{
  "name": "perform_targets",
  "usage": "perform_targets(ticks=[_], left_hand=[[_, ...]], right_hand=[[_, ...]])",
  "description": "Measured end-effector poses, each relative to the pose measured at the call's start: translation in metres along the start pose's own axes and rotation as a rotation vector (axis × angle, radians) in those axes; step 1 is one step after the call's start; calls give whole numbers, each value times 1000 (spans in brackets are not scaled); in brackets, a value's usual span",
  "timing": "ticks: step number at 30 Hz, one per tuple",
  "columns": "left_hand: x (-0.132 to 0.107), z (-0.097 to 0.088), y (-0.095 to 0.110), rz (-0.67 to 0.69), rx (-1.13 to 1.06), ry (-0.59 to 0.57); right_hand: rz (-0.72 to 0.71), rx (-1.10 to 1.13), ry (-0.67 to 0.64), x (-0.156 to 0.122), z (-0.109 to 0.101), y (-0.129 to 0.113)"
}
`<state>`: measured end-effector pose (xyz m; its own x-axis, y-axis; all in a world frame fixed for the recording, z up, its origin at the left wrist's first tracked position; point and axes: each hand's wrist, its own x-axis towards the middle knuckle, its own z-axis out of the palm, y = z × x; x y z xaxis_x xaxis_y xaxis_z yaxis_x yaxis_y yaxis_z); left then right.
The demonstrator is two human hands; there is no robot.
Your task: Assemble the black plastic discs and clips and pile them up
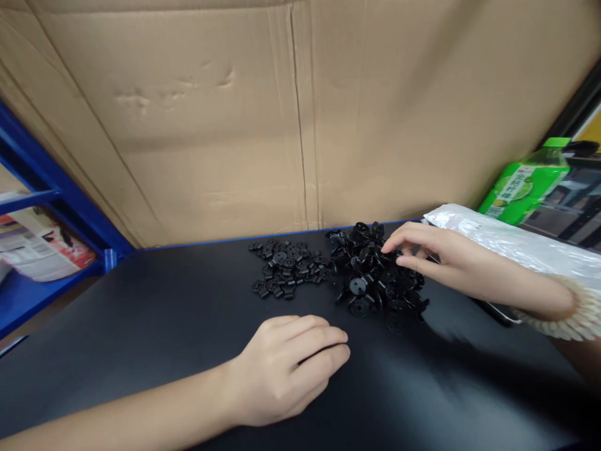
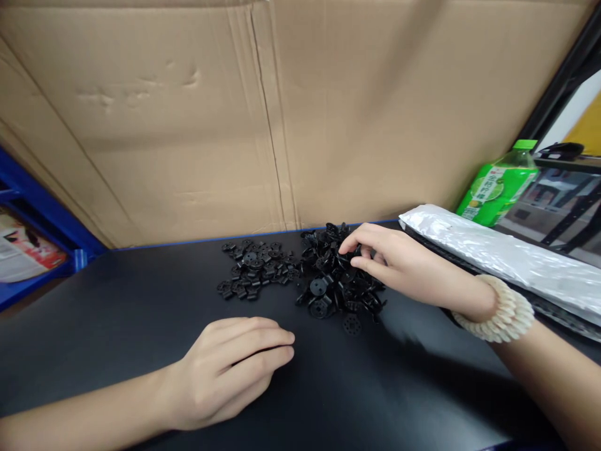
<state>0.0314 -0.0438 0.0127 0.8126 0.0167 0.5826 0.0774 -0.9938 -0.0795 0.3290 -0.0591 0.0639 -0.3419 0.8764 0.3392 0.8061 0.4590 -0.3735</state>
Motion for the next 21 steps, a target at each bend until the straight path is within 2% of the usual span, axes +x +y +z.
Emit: perform_targets(ticks=[5, 9, 12, 14, 18, 21], left_hand=[[1, 2, 1, -52, -2, -8], [2, 1, 1, -57, 14, -41], [0, -2, -3, -41, 138, -37], [-3, -4, -7, -98, 273, -61], [-5, -6, -6, -329, 483, -239], [-3, -7, 1, -385, 425, -344]], right_hand=[[-23, 40, 179, -3, 14, -23], [-88, 205, 229, -11, 33, -47], [-132, 345, 125, -19, 49, -63], [-157, 401, 25, -23, 59, -71], [-177, 433, -124, -29, 74, -79], [-153, 472, -173, -30, 81, -78]])
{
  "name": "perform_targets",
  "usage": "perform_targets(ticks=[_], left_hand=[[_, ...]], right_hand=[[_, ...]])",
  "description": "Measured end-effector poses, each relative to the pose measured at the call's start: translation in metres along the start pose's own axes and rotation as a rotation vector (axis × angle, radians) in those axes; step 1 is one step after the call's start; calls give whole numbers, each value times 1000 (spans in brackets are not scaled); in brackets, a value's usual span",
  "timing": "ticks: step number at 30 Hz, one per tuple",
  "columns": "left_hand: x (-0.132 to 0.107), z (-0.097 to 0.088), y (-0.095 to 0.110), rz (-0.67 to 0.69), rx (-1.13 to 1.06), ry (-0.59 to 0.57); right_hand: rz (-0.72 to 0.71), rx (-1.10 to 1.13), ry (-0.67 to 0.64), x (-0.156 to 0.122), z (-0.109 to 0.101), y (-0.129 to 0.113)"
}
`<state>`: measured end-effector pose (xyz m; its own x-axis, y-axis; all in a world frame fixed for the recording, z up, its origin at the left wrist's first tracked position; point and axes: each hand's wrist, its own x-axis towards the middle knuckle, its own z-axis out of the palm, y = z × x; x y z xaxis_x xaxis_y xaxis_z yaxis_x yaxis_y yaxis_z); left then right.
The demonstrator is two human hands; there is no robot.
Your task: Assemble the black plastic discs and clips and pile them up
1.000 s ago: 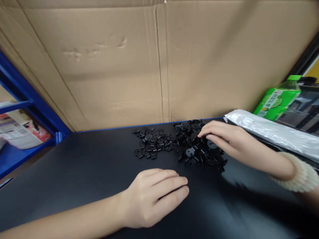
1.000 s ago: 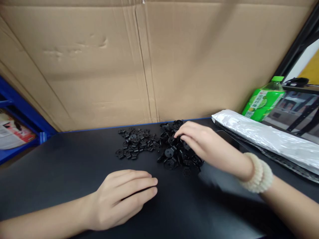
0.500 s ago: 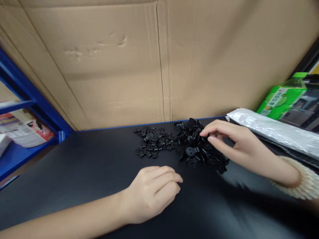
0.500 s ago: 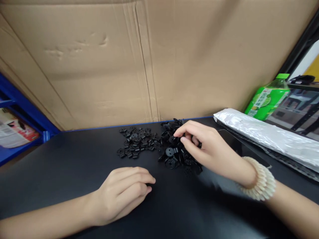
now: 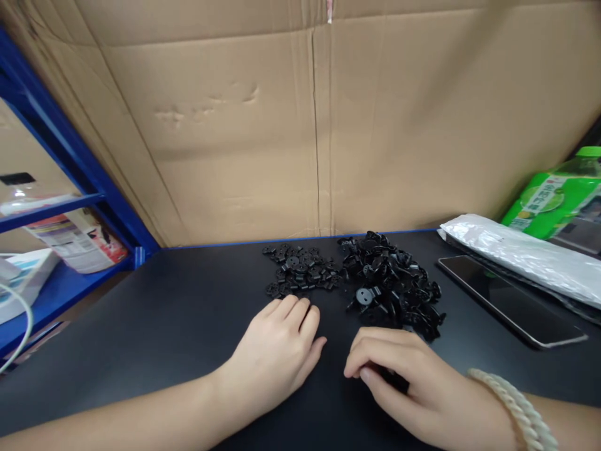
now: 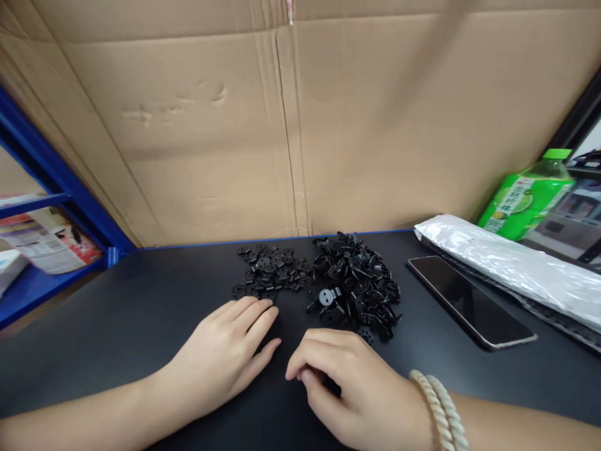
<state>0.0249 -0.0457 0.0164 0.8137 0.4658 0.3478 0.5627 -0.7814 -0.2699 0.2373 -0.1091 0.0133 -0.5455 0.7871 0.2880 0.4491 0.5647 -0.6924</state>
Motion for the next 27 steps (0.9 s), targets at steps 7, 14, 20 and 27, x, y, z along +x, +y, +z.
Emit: perform_targets(ticks=[7, 14, 20, 27], left_hand=[[-3, 2, 2, -29, -400, -34], [-2, 15, -10, -143, -646, -13], [3, 3, 0, -122, -926, 239], [1, -3, 9, -42, -1138, 350]], right_hand=[[101, 58, -17, 3, 2, 4], [256, 174, 1, 6, 3, 6], [377, 801, 13, 8, 3, 14], [402, 1219, -235, 26, 8, 13]])
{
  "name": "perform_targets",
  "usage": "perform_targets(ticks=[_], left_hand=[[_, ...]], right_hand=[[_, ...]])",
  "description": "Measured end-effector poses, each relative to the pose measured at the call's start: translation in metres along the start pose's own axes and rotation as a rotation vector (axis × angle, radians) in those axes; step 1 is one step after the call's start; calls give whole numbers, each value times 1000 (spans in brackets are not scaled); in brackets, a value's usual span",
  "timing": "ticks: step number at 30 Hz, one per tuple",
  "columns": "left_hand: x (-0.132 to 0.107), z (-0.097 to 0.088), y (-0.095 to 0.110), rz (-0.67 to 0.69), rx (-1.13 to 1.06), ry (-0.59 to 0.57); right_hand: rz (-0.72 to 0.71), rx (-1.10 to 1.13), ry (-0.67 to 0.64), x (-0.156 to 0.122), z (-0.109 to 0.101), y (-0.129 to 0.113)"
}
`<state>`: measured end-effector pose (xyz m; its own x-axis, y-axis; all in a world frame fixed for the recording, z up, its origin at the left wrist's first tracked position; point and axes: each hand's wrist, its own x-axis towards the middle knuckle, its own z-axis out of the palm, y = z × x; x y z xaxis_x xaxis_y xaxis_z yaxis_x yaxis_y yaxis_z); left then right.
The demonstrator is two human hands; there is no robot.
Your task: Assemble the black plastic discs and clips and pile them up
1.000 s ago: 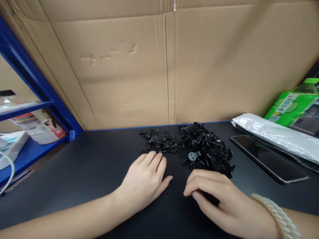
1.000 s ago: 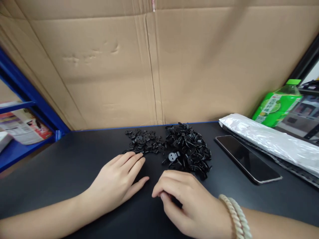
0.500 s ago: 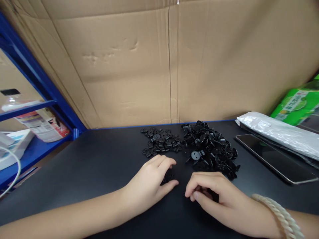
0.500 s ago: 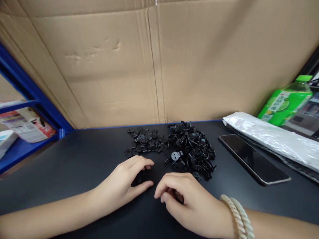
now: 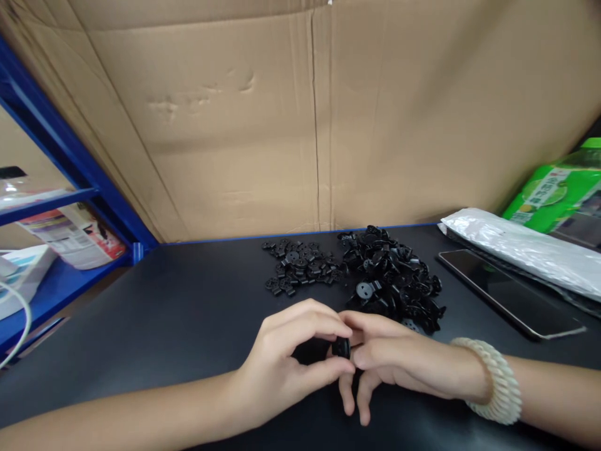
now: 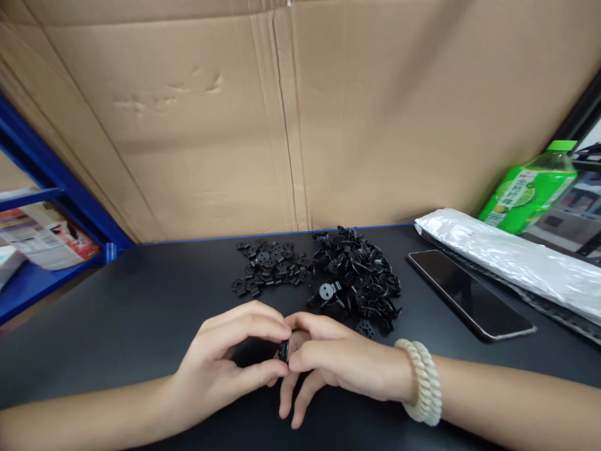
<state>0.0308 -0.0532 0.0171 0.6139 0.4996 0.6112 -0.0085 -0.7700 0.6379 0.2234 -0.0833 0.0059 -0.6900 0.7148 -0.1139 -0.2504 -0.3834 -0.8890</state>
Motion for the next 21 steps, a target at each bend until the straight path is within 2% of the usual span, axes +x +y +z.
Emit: perform_targets(ticks=[9, 14, 18, 21], left_hand=[[-1, 1, -3, -42, -13, -61], [1, 2, 1, -30, 11, -115], [3, 4, 3, -55, -22, -129], [4, 7, 1, -125, -90, -128]], right_hand=[[111, 27, -107, 12, -1, -5], [187, -52, -161, 13, -4, -10], [226, -77, -143, 13, -5, -10], [234, -57, -98, 14, -3, -10]])
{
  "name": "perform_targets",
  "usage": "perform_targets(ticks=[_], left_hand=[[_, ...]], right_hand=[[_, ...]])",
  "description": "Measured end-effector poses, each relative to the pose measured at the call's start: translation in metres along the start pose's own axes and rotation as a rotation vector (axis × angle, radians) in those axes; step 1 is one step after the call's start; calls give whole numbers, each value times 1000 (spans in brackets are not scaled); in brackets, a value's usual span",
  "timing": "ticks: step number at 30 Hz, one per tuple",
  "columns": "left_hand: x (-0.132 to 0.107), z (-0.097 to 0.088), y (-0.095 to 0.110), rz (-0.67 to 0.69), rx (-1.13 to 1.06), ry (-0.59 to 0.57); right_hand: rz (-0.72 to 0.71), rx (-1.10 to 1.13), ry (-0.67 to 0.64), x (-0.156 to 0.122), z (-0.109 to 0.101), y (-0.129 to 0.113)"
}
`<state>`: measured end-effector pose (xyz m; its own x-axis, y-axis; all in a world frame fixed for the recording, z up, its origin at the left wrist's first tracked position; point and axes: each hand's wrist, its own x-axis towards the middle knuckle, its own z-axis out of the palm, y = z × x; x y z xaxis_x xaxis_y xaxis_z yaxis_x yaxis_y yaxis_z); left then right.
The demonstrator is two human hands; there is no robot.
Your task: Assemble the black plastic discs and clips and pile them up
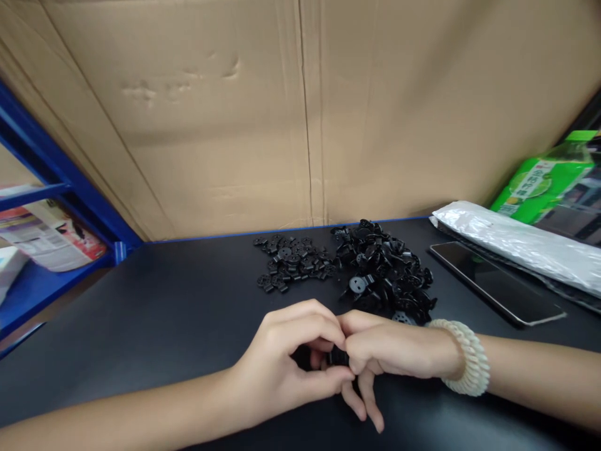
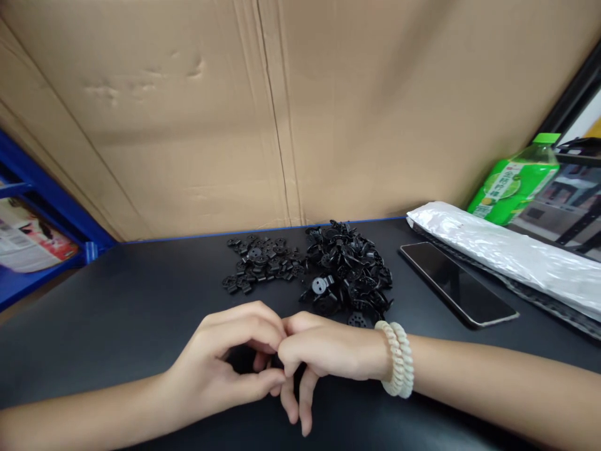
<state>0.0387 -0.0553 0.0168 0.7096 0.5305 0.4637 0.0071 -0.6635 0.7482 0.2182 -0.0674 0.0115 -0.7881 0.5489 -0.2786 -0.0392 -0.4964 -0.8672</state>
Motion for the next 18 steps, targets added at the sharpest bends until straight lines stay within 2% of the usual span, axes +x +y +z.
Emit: perform_targets(ticks=[4, 9, 13, 16, 18], left_hand=[[2, 3, -3, -50, -37, 28], [2, 4, -1, -97, -38, 146], [0, 3, -2, -125, -113, 239], [-3, 2, -4, -124, -215, 305], [-5, 0, -3, -95, -237, 313]], right_hand=[[11, -12, 60, 0, 2, 0], [-6, 3, 155, -3, 5, 3], [-64, 46, 161, -7, 6, 3], [-62, -56, 145, -13, 7, 2], [-82, -210, 171, -19, 11, 0]])
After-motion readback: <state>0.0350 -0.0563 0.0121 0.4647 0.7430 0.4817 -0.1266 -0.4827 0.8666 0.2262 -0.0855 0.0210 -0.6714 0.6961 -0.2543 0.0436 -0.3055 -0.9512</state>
